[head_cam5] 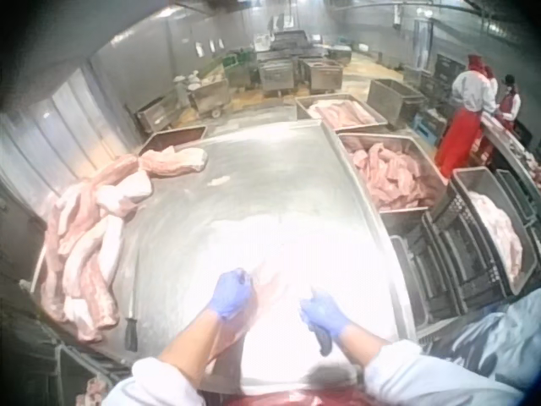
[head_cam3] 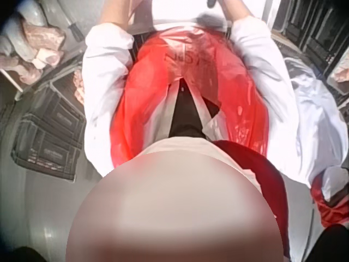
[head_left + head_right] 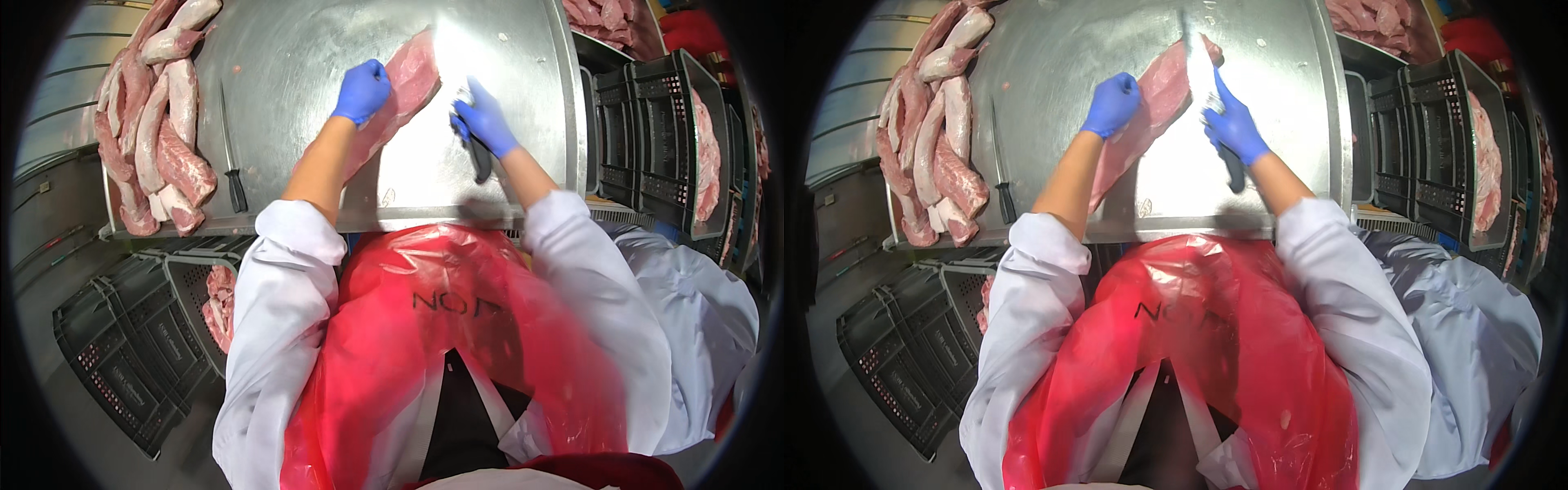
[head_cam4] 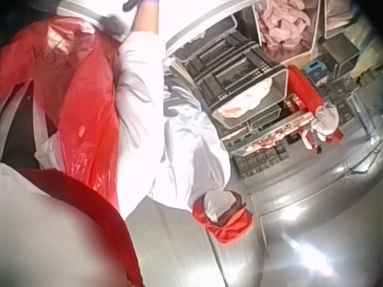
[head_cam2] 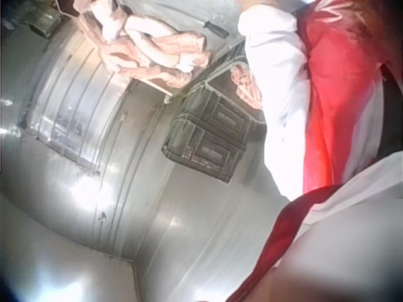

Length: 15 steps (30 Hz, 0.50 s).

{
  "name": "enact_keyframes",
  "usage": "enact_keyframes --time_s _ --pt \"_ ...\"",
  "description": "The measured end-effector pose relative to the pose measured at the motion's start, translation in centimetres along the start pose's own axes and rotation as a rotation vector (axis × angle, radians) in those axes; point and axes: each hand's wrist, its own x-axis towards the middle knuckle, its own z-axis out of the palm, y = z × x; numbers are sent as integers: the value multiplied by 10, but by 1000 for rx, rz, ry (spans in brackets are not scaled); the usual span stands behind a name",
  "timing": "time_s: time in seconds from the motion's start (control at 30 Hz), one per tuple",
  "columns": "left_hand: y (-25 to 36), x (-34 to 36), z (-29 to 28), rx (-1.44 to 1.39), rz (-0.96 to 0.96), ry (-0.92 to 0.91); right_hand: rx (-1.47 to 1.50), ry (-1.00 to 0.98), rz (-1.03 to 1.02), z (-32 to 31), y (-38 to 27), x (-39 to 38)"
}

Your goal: The person uses a knife to trim fat and connective tissue from large cuts of raw meat on a stainless steel table. They repeatedly lift the meat to inspect the cuts, remove the trimmed pieces, and place the processed meat into a nearby container.

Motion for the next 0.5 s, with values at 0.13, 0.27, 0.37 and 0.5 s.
enact_keyframes --time_s 0.13,0.27,0.37,0.5 --pt "2 0 -7 -116 -12 -21 -171 -208 44 44 -16 42" --pt "-4 4 -16 -215 -102 -35 -375 -460 144 23 -7 -16" --pt "-3 15 -33 -461 -32 -17 -483 -490 150 34 -18 -19" --pt "24 26 -66 -511 118 -20 -311 -254 -41 69 -3 55"
